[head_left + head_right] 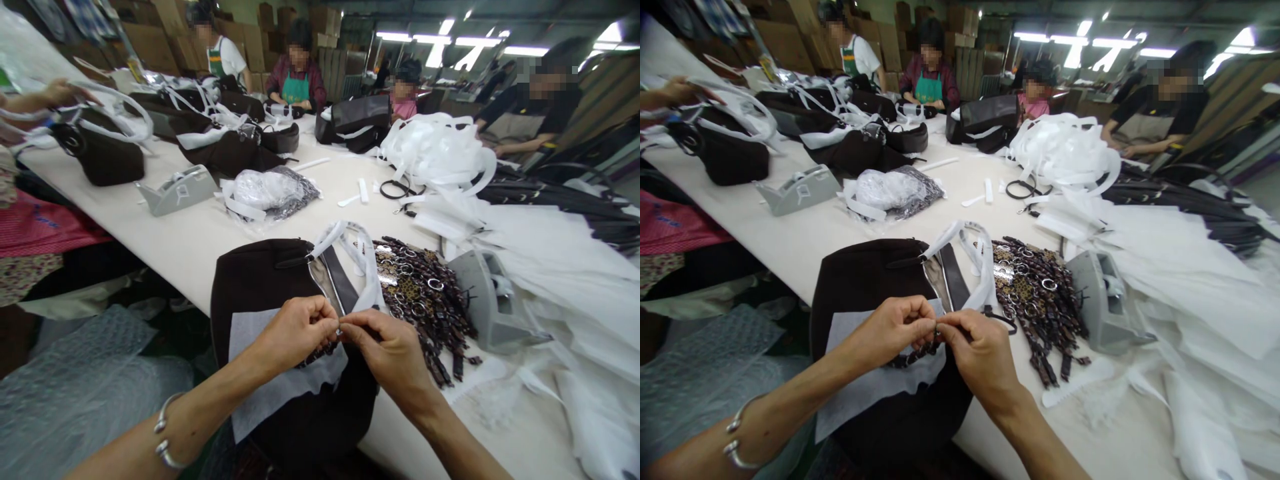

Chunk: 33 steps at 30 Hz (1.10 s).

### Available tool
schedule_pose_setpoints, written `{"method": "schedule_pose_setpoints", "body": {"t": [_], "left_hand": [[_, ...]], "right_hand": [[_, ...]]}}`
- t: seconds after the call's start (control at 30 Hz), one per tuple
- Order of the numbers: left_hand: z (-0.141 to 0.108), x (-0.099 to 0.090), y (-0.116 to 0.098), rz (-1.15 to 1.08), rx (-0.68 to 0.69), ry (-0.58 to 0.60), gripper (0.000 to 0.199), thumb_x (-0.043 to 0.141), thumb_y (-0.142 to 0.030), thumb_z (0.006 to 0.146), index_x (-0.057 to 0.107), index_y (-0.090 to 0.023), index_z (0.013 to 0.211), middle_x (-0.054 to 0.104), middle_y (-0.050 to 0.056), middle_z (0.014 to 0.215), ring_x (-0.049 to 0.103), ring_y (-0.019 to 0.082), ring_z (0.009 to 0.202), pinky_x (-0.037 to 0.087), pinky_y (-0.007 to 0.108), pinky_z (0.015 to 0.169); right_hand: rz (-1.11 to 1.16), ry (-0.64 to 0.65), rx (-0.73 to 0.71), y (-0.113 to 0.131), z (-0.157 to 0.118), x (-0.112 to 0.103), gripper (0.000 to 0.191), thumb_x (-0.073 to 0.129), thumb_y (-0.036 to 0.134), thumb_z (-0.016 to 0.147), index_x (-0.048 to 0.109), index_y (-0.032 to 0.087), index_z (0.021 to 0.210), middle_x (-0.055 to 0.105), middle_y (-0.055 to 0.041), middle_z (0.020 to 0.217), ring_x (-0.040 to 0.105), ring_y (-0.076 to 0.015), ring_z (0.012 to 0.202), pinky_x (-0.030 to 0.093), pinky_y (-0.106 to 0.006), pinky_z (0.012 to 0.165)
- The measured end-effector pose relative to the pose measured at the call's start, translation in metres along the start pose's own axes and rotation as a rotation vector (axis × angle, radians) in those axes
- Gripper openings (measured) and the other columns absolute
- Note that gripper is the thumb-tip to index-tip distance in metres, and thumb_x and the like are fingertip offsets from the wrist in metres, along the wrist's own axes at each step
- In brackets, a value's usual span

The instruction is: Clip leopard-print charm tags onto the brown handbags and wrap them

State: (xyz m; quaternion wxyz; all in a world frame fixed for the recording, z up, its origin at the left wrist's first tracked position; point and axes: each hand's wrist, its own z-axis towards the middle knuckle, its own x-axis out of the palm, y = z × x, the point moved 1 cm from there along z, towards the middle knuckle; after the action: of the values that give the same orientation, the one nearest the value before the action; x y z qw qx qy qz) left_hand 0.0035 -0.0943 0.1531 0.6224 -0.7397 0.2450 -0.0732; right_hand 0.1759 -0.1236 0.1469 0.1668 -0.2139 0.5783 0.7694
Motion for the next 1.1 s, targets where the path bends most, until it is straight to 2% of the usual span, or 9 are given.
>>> {"method": "schedule_pose_setpoints", "body": {"t": [0.1,0.17,0.33,0.4,0.67,0.73,0.83,0.93,1.1], "left_hand": [[0.000,0.001,-0.001,0.037,0.014,-0.039,0.010,0.054,-0.021,0.079,0.060,-0.016,0.074,0.064,0.000,0.065,0.058,0.011,0.057,0.044,0.020,0.053],[0.001,0.001,0.001,0.035,0.006,-0.033,0.010,0.054,-0.022,0.079,0.060,-0.016,0.073,0.064,0.000,0.064,0.058,0.011,0.056,0.045,0.020,0.053],[0.004,-0.002,0.004,0.031,0.001,0.021,0.012,0.054,-0.025,0.080,0.060,-0.016,0.076,0.066,0.001,0.068,0.059,0.012,0.059,0.045,0.021,0.055],[0.004,-0.002,0.003,0.035,0.008,0.026,0.012,0.055,-0.026,0.081,0.060,-0.016,0.076,0.065,0.001,0.067,0.058,0.011,0.058,0.045,0.020,0.055],[0.005,0.003,0.003,-0.082,-0.046,0.062,0.016,0.058,-0.030,0.080,0.057,-0.016,0.074,0.063,0.000,0.063,0.056,0.009,0.053,0.044,0.019,0.051],[0.006,0.005,0.002,-0.121,-0.067,0.059,0.017,0.060,-0.032,0.079,0.057,-0.016,0.074,0.063,0.000,0.063,0.055,0.009,0.051,0.044,0.019,0.050],[0.008,0.005,-0.004,-0.139,-0.092,0.077,0.019,0.061,-0.034,0.078,0.058,-0.015,0.076,0.065,0.001,0.066,0.055,0.009,0.051,0.044,0.020,0.049],[0.009,-0.008,-0.009,0.020,-0.055,0.126,0.021,0.058,-0.035,0.082,0.065,-0.016,0.088,0.067,0.002,0.071,0.059,0.012,0.057,0.046,0.022,0.052],[0.003,-0.049,-0.001,0.736,0.108,-0.105,0.023,0.057,-0.035,0.084,0.067,-0.024,0.102,0.068,0.004,0.100,0.062,0.021,0.089,0.046,0.029,0.076]], "right_hand": [[-0.103,0.012,-0.172,0.002,0.000,-0.001,0.016,0.057,0.023,0.090,0.073,0.022,0.091,0.072,-0.0053,0.083,0.067,-0.0175,0.075,0.053,-0.028,0.072],[-0.096,0.046,-0.178,0.002,0.001,-0.002,0.018,0.055,0.023,0.091,0.073,0.022,0.094,0.073,-0.0053,0.084,0.067,-0.0175,0.076,0.053,-0.028,0.073],[0.116,0.092,0.136,0.002,0.006,-0.005,0.013,0.063,0.030,0.087,0.073,0.022,0.085,0.074,-0.0018,0.076,0.068,-0.0169,0.068,0.054,-0.025,0.065],[0.129,0.074,0.168,0.003,0.006,-0.005,0.013,0.064,0.030,0.085,0.072,0.021,0.080,0.072,-0.0014,0.072,0.067,-0.0164,0.065,0.052,-0.024,0.061],[-0.195,0.000,-0.225,-0.001,-0.001,-0.001,0.016,0.051,0.022,0.093,0.064,0.020,0.085,0.066,-0.0043,0.078,0.062,-0.0161,0.073,0.048,-0.027,0.070],[-0.193,-0.012,-0.235,-0.002,-0.002,0.001,0.017,0.049,0.022,0.094,0.064,0.020,0.086,0.065,-0.0044,0.078,0.061,-0.0161,0.073,0.048,-0.027,0.070],[-0.072,-0.046,-0.124,-0.001,-0.004,0.002,0.013,0.053,0.027,0.093,0.064,0.021,0.089,0.068,-0.0037,0.081,0.063,-0.0157,0.074,0.050,-0.026,0.070],[0.069,-0.006,0.003,-0.005,-0.008,-0.006,0.014,0.057,0.031,0.091,0.066,0.022,0.093,0.070,-0.0028,0.080,0.065,-0.0154,0.071,0.051,-0.026,0.069],[0.050,0.172,0.279,-0.036,-0.022,-0.056,0.019,0.061,0.036,0.087,0.069,0.020,0.092,0.071,-0.0023,0.071,0.068,-0.0182,0.067,0.053,-0.028,0.065]]}}
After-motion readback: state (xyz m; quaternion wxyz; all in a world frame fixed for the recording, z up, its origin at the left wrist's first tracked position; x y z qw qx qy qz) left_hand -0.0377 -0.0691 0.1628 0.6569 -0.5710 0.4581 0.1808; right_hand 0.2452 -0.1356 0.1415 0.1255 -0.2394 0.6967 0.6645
